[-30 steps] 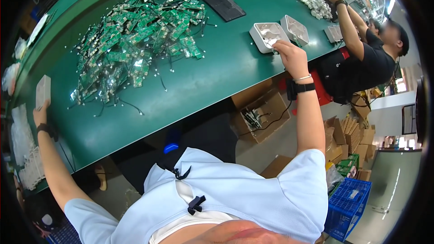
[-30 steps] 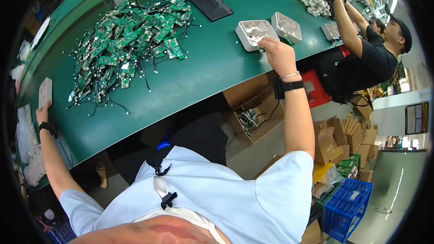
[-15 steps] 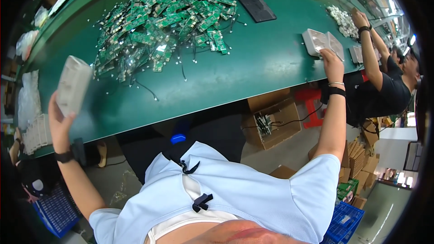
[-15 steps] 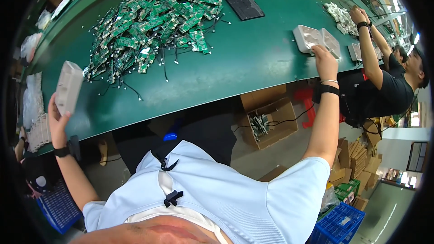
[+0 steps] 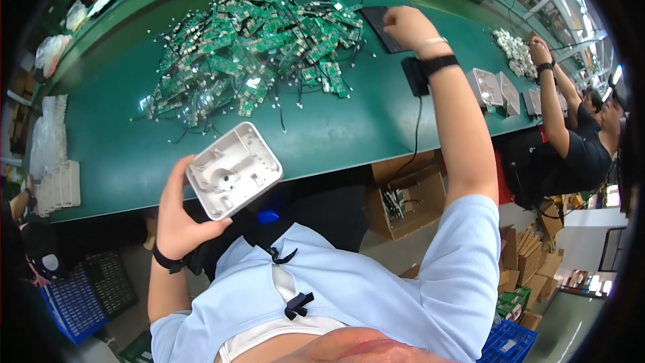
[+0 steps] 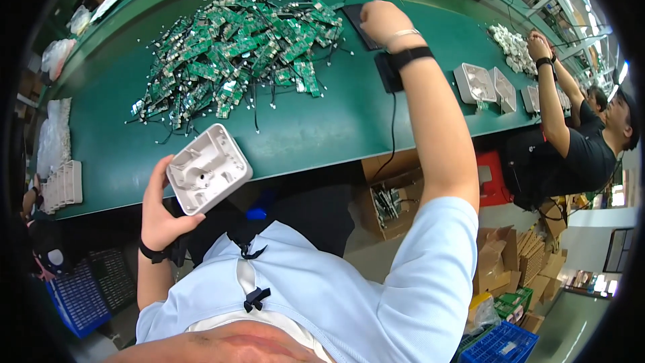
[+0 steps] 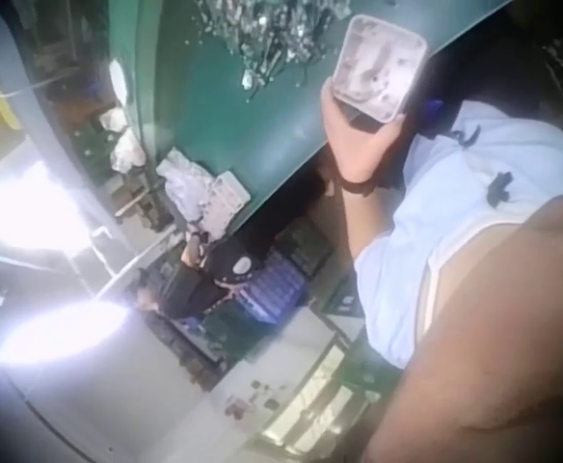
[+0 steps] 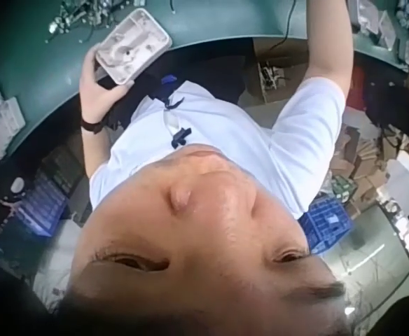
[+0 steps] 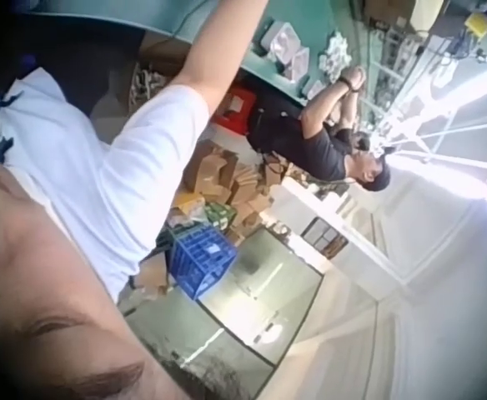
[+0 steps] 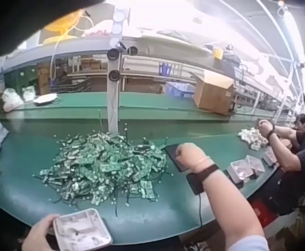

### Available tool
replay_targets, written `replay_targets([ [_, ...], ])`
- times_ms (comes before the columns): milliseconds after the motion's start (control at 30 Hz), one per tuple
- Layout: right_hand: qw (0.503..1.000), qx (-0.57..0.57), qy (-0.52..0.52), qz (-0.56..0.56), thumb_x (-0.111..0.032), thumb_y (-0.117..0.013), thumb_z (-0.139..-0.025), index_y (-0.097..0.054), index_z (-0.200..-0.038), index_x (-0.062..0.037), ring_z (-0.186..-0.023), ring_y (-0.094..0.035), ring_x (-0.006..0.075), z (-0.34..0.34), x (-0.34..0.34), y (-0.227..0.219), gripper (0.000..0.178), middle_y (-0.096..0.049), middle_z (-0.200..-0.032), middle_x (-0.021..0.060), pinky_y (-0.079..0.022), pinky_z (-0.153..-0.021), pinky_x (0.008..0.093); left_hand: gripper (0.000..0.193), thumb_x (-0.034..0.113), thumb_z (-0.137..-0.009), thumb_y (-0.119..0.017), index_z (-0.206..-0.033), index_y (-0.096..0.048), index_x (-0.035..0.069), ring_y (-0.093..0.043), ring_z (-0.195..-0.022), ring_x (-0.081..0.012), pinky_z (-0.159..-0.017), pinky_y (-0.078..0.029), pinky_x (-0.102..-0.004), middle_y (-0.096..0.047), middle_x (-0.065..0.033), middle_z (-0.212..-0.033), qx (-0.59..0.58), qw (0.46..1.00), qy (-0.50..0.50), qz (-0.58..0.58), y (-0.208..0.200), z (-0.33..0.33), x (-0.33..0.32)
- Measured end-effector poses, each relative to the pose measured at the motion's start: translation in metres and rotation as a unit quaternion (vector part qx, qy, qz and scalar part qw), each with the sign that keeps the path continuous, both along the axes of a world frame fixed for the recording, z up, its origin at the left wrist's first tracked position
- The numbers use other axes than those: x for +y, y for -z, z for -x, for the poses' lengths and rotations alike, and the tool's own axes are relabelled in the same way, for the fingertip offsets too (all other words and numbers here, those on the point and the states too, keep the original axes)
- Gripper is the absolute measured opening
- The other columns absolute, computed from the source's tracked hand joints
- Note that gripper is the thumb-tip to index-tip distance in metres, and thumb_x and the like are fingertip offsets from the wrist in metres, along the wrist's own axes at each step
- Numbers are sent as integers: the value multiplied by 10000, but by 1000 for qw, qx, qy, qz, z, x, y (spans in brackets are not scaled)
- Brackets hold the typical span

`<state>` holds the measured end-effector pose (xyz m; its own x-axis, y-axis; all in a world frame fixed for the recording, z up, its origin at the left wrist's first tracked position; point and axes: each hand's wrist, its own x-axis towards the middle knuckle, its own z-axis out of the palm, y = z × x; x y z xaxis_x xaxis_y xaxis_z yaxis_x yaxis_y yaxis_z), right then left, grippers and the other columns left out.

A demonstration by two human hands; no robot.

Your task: Assembling electronic components and PCBs into plastic housings at a factory workstation.

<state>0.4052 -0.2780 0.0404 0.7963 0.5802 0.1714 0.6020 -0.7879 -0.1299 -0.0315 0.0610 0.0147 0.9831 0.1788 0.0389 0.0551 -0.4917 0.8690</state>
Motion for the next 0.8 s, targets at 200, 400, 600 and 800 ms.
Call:
replay_targets([
  [200,994,92,61,-7,-252,-780,-838,-770,-1013,-42,-933,-720,348,-76,86,5,274,-764,-955,154,-562,-861,419,1110,199,-556,-910,-1506,-387,-37,-556,-1304,-289,-1151,-381,-416,-576,-174,-1381,-7,999,-1,-35,11,1,0],
  [400,986,141,78,35,-322,-780,-860,-797,-1070,-69,-1106,-692,360,-103,137,17,329,-753,-1131,171,-546,-977,445,1142,227,-547,-945,-1508,-385,-33,-559,-1298,-285,-1140,-393,-415,-569,-174,-1386,-2,1000,-3,-19,11,0,2],
  [600,984,123,-29,-127,-264,-845,-807,-788,-1038,-25,-926,-731,273,-91,112,13,338,-770,-1044,138,-573,-864,380,1151,241,-550,-956,-1512,-384,-29,-560,-1296,-282,-1133,-399,-417,-566,-171,-1390,-3,1000,-2,5,13,2,4],
  [800,951,111,-113,-267,-95,-805,-830,-750,-1026,-10,-857,-717,191,5,61,-22,220,-762,-995,98,-570,-798,326,1138,221,-556,-946,-1515,-384,-26,-561,-1293,-280,-1135,-396,-417,-566,-167,-1390,-11,1000,4,-9,18,0,5],
])
